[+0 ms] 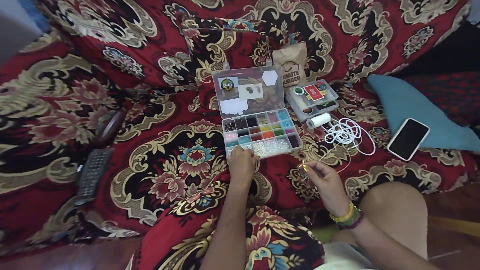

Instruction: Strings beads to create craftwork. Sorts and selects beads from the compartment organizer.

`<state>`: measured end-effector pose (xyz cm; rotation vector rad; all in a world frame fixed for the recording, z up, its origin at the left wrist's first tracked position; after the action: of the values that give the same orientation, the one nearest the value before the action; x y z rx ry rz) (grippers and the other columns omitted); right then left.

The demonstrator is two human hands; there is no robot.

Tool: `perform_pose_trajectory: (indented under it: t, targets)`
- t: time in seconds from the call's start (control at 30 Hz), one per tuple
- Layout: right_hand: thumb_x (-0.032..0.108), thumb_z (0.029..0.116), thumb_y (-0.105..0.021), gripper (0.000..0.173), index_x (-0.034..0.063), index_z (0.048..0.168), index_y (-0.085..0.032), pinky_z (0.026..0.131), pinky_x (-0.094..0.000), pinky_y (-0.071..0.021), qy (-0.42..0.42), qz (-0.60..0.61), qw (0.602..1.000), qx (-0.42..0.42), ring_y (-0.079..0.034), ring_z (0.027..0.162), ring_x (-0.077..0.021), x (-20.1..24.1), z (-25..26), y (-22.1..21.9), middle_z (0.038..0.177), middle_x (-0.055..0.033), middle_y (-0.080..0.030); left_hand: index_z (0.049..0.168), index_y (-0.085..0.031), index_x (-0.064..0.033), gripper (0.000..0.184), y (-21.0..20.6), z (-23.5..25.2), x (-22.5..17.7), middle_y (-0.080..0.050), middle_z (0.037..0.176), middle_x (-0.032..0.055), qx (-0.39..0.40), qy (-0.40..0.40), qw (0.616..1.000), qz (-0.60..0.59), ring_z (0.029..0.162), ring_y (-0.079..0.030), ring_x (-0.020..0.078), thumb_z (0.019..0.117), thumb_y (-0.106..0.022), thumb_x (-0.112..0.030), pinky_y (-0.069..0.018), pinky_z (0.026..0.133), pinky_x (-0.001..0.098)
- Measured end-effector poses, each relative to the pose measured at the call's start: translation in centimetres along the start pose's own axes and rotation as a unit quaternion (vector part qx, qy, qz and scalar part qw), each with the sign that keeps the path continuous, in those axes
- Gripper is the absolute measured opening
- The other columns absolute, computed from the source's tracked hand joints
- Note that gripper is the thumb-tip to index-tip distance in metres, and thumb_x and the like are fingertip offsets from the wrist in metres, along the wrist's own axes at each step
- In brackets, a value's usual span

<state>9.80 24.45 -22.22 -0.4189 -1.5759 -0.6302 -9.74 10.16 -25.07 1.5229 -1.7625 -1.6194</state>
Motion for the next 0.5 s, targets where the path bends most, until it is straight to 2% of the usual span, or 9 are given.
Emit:
perform_pose_trajectory:
  t: [0.27,0.5]
  targets:
    - [0.008,0.0997,-0.056,0.016,-0.0010,0.105,-0.069,0.063,-0.0237,-0.0612,-0.008,0.026,1.000,0.010,-0.072,0.071,-0.0093,0.16,0.12,-0.33,0.090,-0.0036,-0.075,0.117,-0.071,0.0006,0.028,0.26,0.02,0.08,-0.065,0.120,0.0262,0.009,-0.007,1.000,-0.025,0.120,-0.059,0.0430,0.0992,-0.066,-0.020,-0.0407,0.105,0.0599]
    - [0.008,0.1000,-0.056,0.016,-0.0002,0.102,-0.069,0.063,-0.0234,-0.0614,0.006,0.036,0.999,0.012,-0.072,0.071,-0.0095,0.04,-0.06,-0.35,0.090,-0.0033,-0.075,0.119,-0.068,0.0008,0.026,0.49,0.18,0.29,-0.067,0.120,0.0226,0.008,0.004,0.998,-0.057,0.121,-0.060,0.0396,0.1010,-0.063,-0.017,-0.0398,0.107,0.0580]
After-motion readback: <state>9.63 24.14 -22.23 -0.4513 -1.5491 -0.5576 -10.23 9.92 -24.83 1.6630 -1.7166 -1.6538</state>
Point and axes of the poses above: each hand's wrist, its own z-axis towards the middle knuckle, its own y-axis out of the back of the hand, x = y × z, the point moved 5 cm from there along z, towards the middle knuckle
